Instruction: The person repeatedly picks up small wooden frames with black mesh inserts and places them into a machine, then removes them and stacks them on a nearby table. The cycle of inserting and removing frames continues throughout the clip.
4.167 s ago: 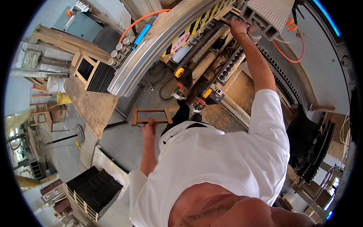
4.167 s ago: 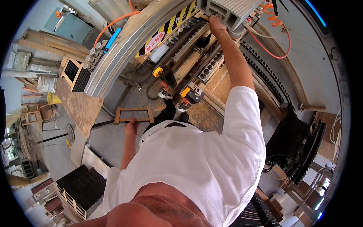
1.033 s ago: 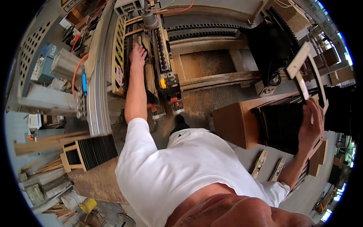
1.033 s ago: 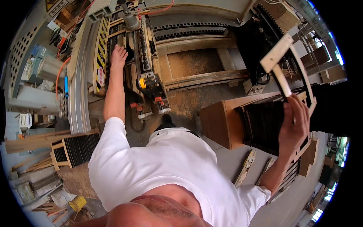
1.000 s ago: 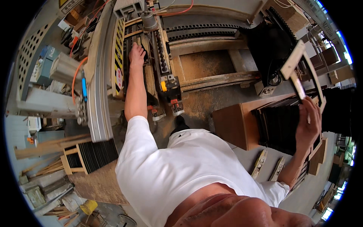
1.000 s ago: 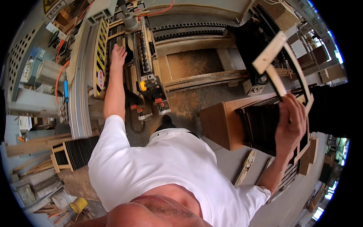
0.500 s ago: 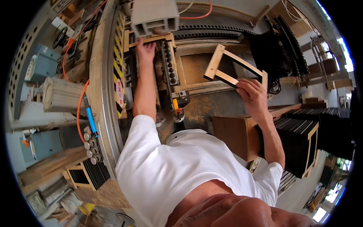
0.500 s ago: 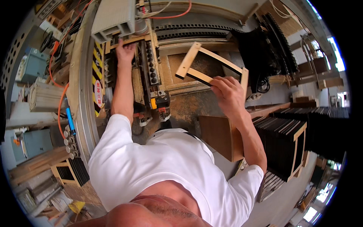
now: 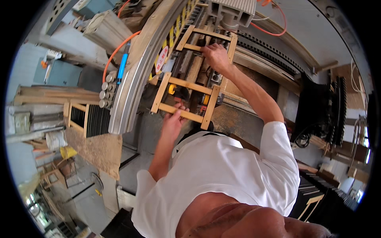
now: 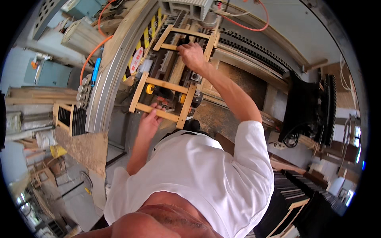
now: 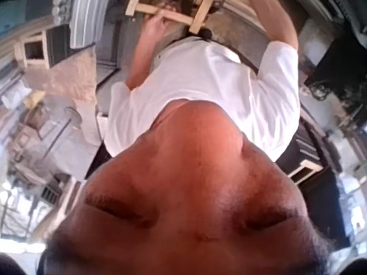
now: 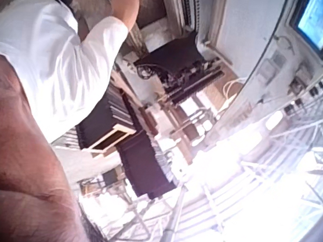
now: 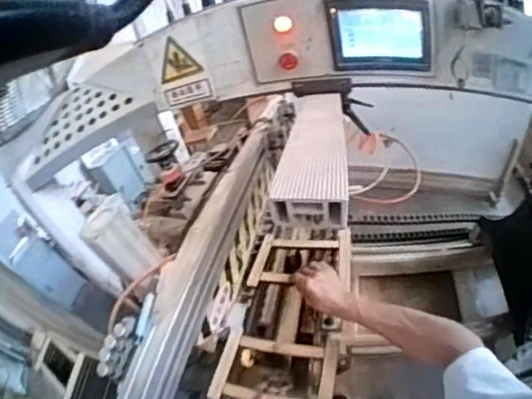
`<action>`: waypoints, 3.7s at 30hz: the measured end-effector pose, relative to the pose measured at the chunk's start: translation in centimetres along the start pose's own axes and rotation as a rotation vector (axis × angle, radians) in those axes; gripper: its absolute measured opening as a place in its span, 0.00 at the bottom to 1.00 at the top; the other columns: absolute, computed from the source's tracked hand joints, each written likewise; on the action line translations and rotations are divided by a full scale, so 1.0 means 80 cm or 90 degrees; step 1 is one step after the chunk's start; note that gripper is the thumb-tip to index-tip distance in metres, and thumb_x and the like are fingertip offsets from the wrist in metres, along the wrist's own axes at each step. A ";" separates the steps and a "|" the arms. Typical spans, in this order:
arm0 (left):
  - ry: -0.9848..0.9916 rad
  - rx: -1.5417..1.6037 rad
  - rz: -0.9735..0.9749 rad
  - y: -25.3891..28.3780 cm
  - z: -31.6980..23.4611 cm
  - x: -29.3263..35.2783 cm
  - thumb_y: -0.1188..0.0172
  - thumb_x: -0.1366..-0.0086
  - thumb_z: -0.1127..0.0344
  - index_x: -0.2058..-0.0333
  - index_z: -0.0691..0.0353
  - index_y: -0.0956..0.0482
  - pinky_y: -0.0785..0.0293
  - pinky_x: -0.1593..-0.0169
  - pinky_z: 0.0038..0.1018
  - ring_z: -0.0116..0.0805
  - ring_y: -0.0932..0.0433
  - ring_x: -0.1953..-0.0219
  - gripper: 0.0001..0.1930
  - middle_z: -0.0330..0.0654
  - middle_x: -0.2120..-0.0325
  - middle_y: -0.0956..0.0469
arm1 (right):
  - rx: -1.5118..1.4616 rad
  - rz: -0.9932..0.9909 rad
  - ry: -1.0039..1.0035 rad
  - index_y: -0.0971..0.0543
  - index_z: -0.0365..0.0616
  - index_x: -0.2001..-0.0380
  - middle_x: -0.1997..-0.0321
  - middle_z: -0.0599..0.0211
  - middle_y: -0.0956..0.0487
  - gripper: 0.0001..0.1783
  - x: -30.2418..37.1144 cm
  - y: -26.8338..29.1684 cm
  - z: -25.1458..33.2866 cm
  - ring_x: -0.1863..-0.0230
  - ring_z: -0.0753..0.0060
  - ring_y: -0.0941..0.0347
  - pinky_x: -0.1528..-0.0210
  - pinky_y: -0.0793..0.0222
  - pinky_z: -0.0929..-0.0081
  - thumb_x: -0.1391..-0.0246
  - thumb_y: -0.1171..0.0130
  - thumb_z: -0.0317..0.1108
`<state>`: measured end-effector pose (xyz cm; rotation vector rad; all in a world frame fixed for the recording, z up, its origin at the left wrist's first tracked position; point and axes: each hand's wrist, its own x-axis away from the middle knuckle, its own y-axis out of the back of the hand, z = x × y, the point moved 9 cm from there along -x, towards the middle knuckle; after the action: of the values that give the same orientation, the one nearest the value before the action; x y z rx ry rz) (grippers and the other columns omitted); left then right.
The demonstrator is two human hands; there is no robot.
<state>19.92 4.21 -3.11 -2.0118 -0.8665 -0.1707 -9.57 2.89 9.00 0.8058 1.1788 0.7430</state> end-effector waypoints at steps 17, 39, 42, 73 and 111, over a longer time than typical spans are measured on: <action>-0.198 0.136 -0.338 0.178 0.047 0.167 0.42 0.34 0.64 0.53 0.62 0.26 0.26 0.45 0.34 0.37 0.23 0.51 0.13 0.38 0.59 0.22 | 0.365 0.177 0.037 0.27 0.41 0.52 0.65 0.56 0.17 0.18 -0.152 -0.116 -0.126 0.54 0.52 0.25 0.47 0.40 0.55 0.47 0.44 0.31; -0.233 -0.071 -0.651 0.270 0.074 0.209 0.38 0.38 0.69 0.44 0.65 0.31 0.25 0.60 0.27 0.30 0.22 0.61 0.24 0.38 0.61 0.22 | 0.344 0.091 0.050 0.24 0.50 0.54 0.71 0.56 0.19 0.15 -0.169 -0.137 -0.174 0.57 0.48 0.26 0.48 0.37 0.43 0.45 0.50 0.28; -0.307 -0.184 -0.651 0.263 0.037 0.246 0.39 0.38 0.70 0.43 0.66 0.30 0.26 0.61 0.22 0.27 0.23 0.64 0.24 0.37 0.64 0.21 | 0.308 0.118 0.015 0.23 0.52 0.57 0.70 0.57 0.19 0.13 -0.173 -0.134 -0.174 0.56 0.49 0.25 0.49 0.37 0.42 0.46 0.48 0.28; -0.431 -0.943 -0.925 0.388 -0.620 0.244 0.34 0.43 0.52 0.63 0.72 0.20 0.22 0.59 0.38 0.48 0.18 0.65 0.24 0.52 0.70 0.18 | -0.332 0.046 -0.367 0.19 0.38 0.59 0.70 0.61 0.18 0.10 0.182 -0.028 0.223 0.68 0.73 0.22 0.63 0.27 0.76 0.44 0.39 0.30; -0.454 -0.659 0.070 0.028 -0.011 0.140 0.44 0.33 0.71 0.49 0.72 0.28 0.27 0.51 0.24 0.30 0.22 0.58 0.16 0.46 0.59 0.20 | 0.640 -0.062 -0.724 0.21 0.49 0.56 0.53 0.63 0.20 0.14 0.616 0.635 0.298 0.52 0.56 0.24 0.54 0.29 0.64 0.45 0.39 0.39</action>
<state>29.84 8.46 0.65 -3.1814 -1.2442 0.2396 20.48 67.17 32.33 1.6640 0.4428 -0.4957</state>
